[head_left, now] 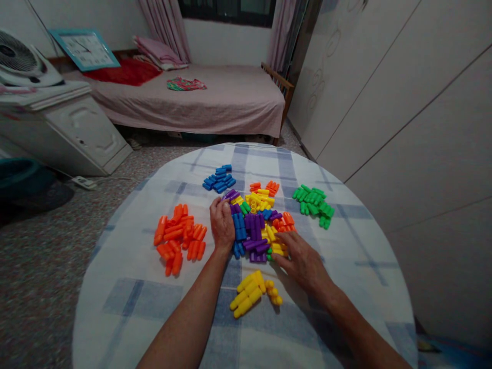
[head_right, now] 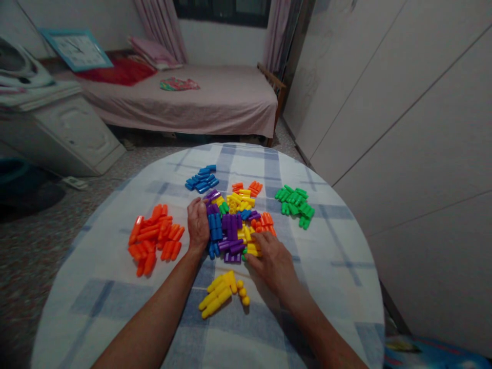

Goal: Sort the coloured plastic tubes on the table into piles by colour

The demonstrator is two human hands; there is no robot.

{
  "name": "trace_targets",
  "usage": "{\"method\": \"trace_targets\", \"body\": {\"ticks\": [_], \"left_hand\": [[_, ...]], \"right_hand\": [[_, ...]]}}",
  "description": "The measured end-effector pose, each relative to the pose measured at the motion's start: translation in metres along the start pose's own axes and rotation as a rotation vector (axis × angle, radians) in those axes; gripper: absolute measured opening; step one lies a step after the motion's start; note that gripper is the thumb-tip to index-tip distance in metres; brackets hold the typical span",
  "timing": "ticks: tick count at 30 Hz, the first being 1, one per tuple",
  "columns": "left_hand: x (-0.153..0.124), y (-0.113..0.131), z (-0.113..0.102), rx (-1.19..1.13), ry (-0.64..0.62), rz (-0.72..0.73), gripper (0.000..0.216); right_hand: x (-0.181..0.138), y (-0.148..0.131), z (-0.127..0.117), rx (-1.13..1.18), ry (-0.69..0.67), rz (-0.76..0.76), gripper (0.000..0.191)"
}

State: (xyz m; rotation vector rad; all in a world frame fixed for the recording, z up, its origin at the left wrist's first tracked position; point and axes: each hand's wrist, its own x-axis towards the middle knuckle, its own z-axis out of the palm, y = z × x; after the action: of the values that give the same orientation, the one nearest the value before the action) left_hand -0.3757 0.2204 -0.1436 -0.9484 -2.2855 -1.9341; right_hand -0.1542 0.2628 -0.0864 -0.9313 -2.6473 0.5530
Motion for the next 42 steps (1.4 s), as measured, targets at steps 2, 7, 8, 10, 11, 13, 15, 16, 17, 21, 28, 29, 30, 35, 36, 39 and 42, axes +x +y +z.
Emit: {"method": "trace_targets", "body": {"ticks": [2, 7, 8, 10, 11, 13, 15, 16, 17, 21, 28, 29, 30, 35, 36, 39, 42], "left_hand": [[0.000, 0.000, 0.000, 0.000, 0.003, 0.008, 0.043], [0.000, 0.001, 0.001, -0.001, -0.002, -0.003, 0.044], [0.000, 0.002, 0.001, 0.001, -0.004, -0.009, 0.044], [0.000, 0.003, 0.001, 0.008, -0.007, -0.019, 0.044], [0.000, 0.003, 0.000, 0.011, -0.009, -0.023, 0.044], [0.000, 0.004, 0.000, 0.018, -0.015, -0.026, 0.045], [0.000, 0.004, 0.000, 0.025, -0.024, -0.022, 0.046], [0.000, 0.004, 0.000, 0.027, -0.023, -0.022, 0.046], [0.000, 0.004, 0.000, 0.029, -0.023, -0.020, 0.046], [0.000, 0.004, 0.000, 0.042, -0.027, -0.011, 0.044], [0.001, 0.006, -0.001, 0.030, -0.036, -0.024, 0.043], [0.001, 0.006, -0.001, 0.036, -0.041, -0.027, 0.043], [0.001, 0.006, -0.001, 0.041, -0.043, -0.028, 0.044], [0.001, 0.006, -0.001, 0.044, -0.041, -0.012, 0.043], [0.001, 0.005, 0.000, 0.038, -0.038, -0.009, 0.042], [0.001, 0.005, 0.000, 0.024, -0.035, -0.009, 0.042], [0.001, 0.005, 0.000, 0.031, -0.041, -0.014, 0.042]], "right_hand": [[0.003, -0.003, 0.001, -0.024, -0.037, 0.027, 0.032], [0.005, -0.003, 0.005, -0.068, -0.012, 0.036, 0.031], [0.006, -0.003, 0.006, -0.097, 0.000, 0.028, 0.031], [0.009, -0.004, 0.009, -0.169, 0.006, 0.015, 0.033], [0.011, -0.005, 0.011, -0.203, -0.003, 0.015, 0.035], [0.015, -0.008, 0.013, -0.248, -0.019, 0.029, 0.038], [0.019, -0.010, 0.016, -0.250, -0.024, 0.036, 0.043], [0.021, -0.011, 0.017, -0.241, -0.027, 0.040, 0.044], [0.023, -0.011, 0.017, -0.230, -0.033, 0.046, 0.046], [0.028, -0.008, 0.019, -0.199, -0.082, 0.058, 0.052], [0.030, -0.007, 0.020, -0.190, -0.057, 0.082, 0.044], [0.029, -0.006, 0.020, -0.167, -0.048, 0.088, 0.040], [0.028, -0.005, 0.020, -0.142, -0.037, 0.094, 0.036], [0.028, -0.003, 0.021, -0.084, -0.020, 0.056, 0.043], [0.030, -0.004, 0.021, -0.096, -0.030, 0.040, 0.046], [0.035, -0.009, 0.022, -0.155, -0.060, 0.017, 0.049], [0.037, -0.013, 0.022, -0.198, -0.056, 0.019, 0.047]]}}
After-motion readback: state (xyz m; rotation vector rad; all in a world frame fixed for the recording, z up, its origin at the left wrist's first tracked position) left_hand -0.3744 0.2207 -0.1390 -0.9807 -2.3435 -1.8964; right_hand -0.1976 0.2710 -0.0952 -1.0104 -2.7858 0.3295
